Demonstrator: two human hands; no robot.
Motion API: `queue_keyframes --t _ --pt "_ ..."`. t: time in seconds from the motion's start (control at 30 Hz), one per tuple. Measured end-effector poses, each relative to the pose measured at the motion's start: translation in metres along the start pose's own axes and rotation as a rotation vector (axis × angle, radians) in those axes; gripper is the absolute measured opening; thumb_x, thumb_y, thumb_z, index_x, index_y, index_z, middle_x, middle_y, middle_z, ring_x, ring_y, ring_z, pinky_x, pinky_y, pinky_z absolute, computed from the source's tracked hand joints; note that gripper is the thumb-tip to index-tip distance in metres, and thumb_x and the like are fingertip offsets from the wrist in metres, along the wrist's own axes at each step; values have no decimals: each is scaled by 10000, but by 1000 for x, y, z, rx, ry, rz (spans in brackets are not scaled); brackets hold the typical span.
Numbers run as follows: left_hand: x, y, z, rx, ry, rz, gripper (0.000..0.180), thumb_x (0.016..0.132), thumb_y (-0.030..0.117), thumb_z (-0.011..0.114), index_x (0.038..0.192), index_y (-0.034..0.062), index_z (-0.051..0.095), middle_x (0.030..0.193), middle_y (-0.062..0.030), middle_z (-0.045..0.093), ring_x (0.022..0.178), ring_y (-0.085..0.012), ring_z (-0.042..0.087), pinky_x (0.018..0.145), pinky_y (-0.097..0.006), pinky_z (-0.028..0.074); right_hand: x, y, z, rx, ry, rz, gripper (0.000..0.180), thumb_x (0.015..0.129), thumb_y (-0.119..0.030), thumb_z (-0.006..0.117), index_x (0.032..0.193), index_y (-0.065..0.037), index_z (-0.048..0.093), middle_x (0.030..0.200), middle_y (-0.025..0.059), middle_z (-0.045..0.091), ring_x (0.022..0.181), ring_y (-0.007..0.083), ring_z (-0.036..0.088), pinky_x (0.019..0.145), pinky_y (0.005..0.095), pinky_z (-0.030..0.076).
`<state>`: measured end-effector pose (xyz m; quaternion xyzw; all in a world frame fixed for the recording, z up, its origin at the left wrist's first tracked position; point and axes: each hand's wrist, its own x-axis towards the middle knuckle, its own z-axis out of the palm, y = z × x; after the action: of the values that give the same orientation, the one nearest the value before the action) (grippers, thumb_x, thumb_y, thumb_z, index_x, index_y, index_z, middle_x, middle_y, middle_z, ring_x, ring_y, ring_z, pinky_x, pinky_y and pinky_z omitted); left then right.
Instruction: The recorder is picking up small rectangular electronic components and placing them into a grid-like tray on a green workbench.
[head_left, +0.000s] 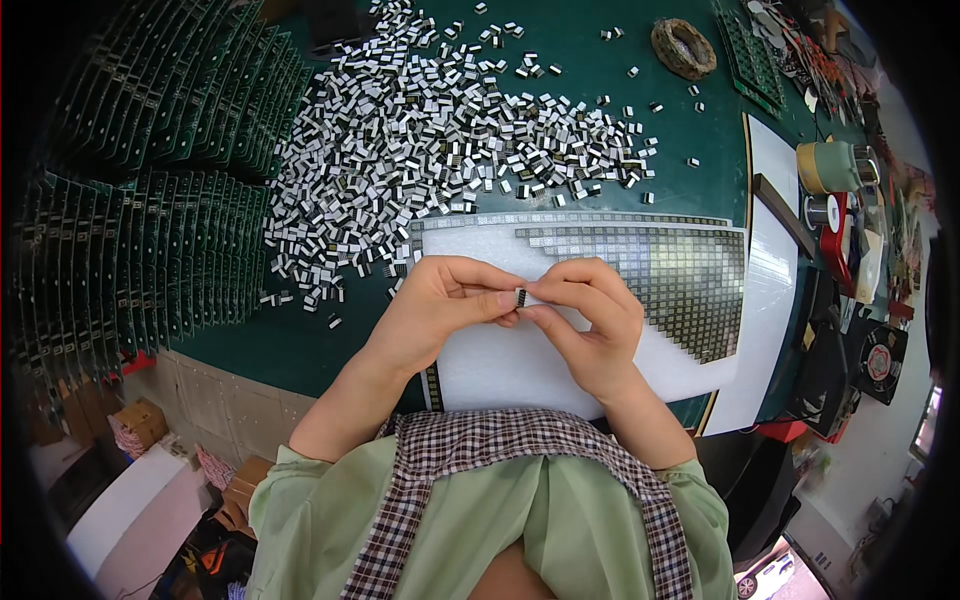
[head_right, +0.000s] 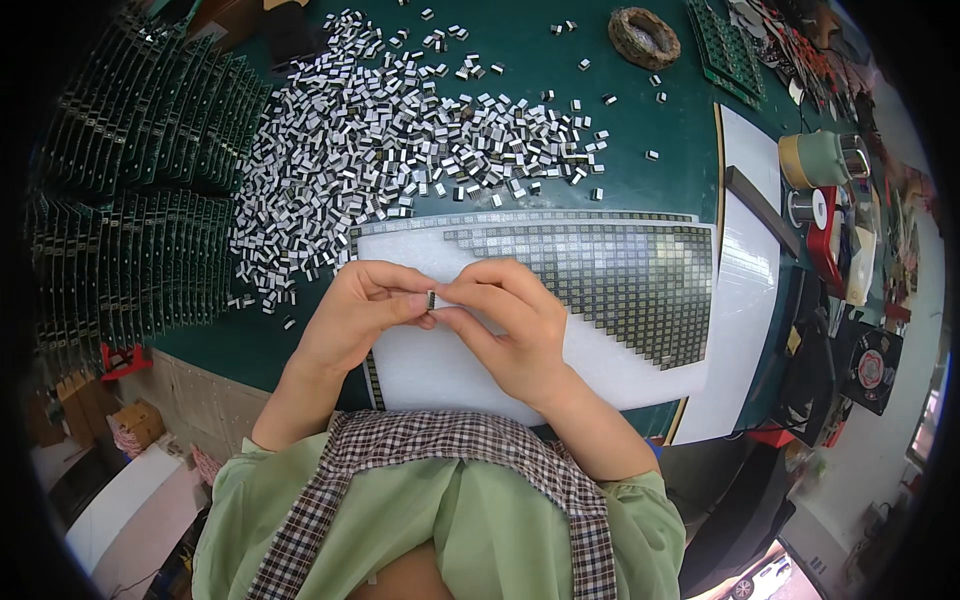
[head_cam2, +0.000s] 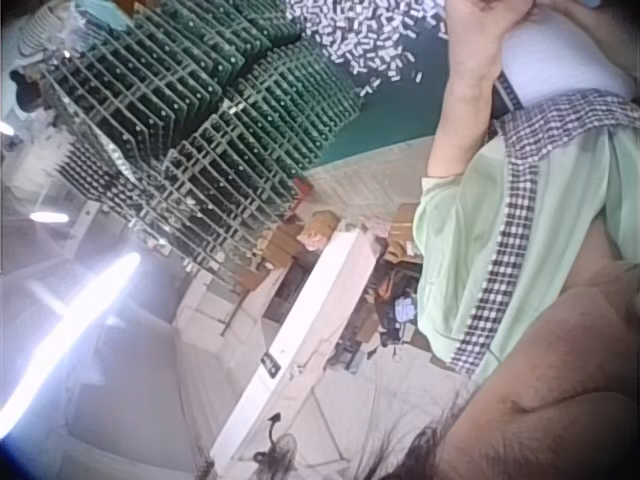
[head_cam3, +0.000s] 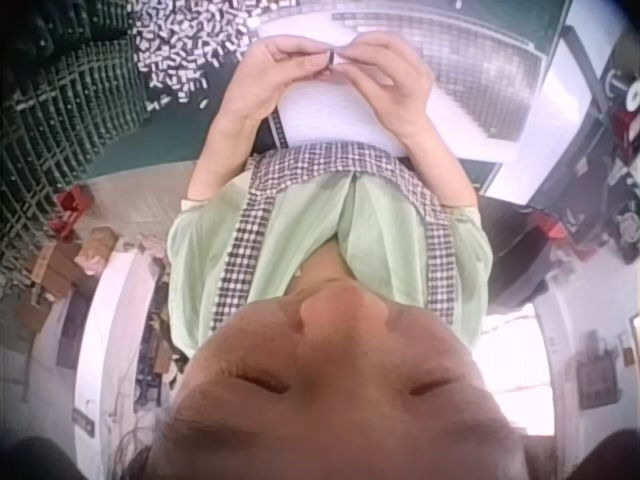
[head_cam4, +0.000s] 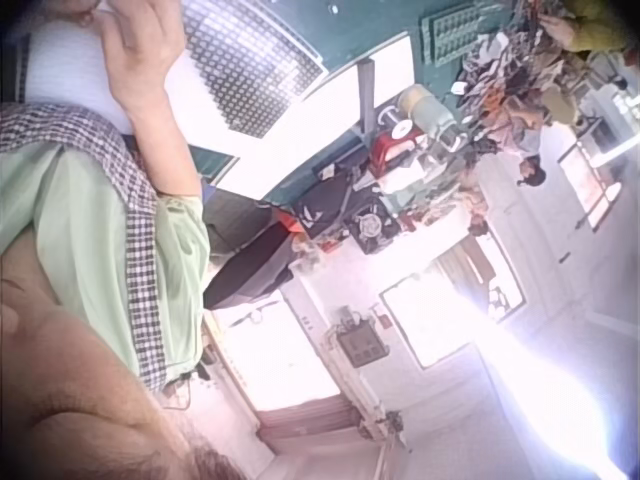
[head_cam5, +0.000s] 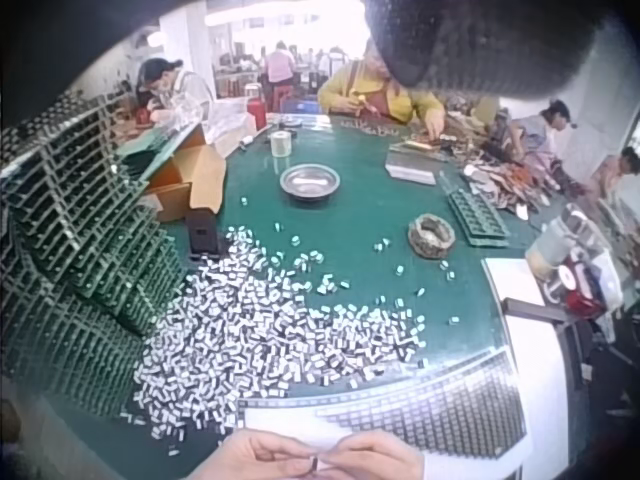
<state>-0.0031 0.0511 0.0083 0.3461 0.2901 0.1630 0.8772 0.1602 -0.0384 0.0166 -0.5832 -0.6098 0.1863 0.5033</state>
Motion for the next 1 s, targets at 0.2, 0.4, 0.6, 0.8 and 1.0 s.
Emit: queue_keyframes --t 0.2,0.4,0.6,0.8,1.0 --pt "-3 2 11 240 153 52 212 825 6 617 1019 -78 626 928 -143 663 793 -146 645 736 -245 527 -2 -1 3 -131 -47 -17 232 655 -9 734 872 -35 658 827 58 583 679 177 584 541 274 463" --pt "-7 -7 13 485 227 177 231 828 31 594 1045 -38 630 915 -122 661 820 -136 640 734 -252 526 -3 -2 5 -287 -86 -122 238 679 -21 709 904 -31 634 847 68 584 684 208 596 550 300 481" --pt "-12 -2 29 744 207 231 230 814 -34 559 1033 -44 629 931 -88 651 846 -110 621 767 -228 512 -7 -12 -10 -307 -160 -69 247 692 -24 693 927 -40 617 856 64 590 716 221 601 586 315 494" --pt "-7 12 23 1017 229 262 247 769 -66 526 991 -14 620 904 -99 646 817 -141 617 729 -297 505 -12 -8 -33 -88 -171 133 190 698 -41 716 877 -39 651 846 71 609 744 208 606 613 303 490" --pt "22 12 29 1554 369 740 230 700 -27 631 929 -3 621 938 -109 582 851 -257 569 759 -343 467 -22 6 -43 115 -140 401 158 717 -42 723 864 -13 673 854 75 635 774 172 604 646 267 474"
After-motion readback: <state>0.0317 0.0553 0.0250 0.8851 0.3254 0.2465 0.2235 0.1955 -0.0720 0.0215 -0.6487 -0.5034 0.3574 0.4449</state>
